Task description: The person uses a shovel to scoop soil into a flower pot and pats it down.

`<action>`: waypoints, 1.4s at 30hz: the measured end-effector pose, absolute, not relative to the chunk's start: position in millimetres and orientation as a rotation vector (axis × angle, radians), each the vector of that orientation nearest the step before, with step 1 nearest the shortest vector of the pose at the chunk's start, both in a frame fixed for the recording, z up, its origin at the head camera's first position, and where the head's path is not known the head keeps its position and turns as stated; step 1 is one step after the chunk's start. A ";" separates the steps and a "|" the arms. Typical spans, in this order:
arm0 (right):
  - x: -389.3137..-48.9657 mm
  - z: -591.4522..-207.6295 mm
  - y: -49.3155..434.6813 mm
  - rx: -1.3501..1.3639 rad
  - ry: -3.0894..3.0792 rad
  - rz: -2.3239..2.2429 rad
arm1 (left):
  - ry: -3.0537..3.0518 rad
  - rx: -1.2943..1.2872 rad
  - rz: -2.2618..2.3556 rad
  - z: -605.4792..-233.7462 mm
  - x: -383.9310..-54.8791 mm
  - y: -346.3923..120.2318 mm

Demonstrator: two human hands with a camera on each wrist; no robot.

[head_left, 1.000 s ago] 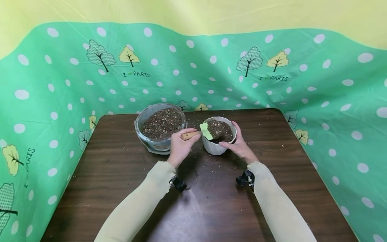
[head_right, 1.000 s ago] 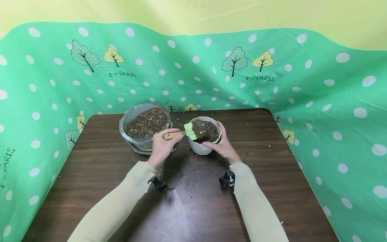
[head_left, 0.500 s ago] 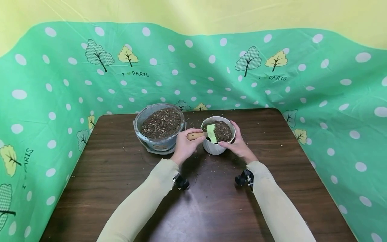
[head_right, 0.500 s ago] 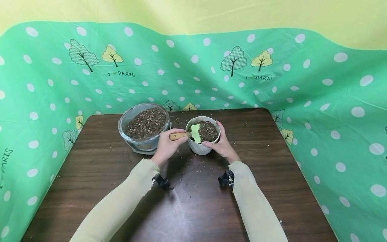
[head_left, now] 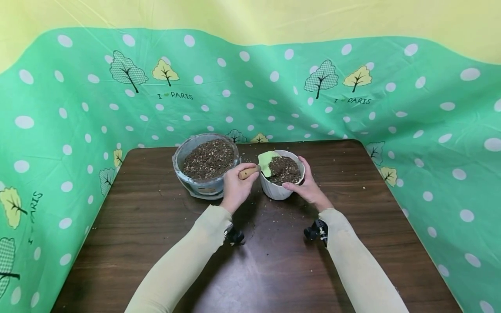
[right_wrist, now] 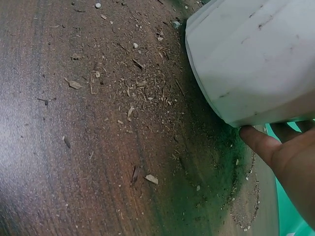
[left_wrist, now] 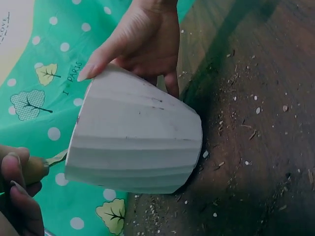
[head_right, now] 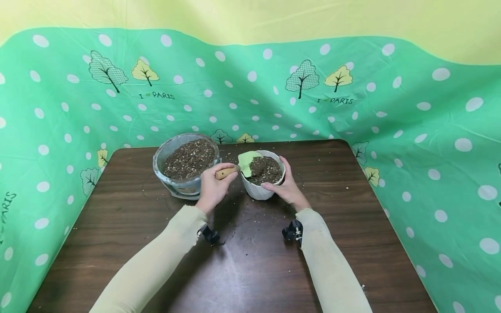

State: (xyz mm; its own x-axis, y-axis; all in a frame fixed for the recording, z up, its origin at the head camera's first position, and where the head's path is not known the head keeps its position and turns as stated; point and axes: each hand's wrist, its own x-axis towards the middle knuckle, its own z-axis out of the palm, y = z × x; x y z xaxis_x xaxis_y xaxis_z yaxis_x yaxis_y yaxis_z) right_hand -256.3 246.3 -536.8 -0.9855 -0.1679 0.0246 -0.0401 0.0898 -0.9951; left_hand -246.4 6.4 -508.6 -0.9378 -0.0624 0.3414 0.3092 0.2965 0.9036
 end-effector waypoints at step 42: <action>-253.7 -533.4 245.4 -0.205 2.322 -1.962 | -2.170 -0.096 -1.343 -467.2 -243.0 -139.6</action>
State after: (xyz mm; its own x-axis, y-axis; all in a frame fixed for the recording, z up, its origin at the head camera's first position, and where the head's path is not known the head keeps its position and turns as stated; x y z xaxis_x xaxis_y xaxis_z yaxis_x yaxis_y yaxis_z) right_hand -253.7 245.4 -533.4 -0.9865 -0.1632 0.0142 -0.0413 0.1633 -0.9857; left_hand -243.0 -139.6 -467.2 -0.8296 -0.2330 0.5074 0.3503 0.4904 0.7980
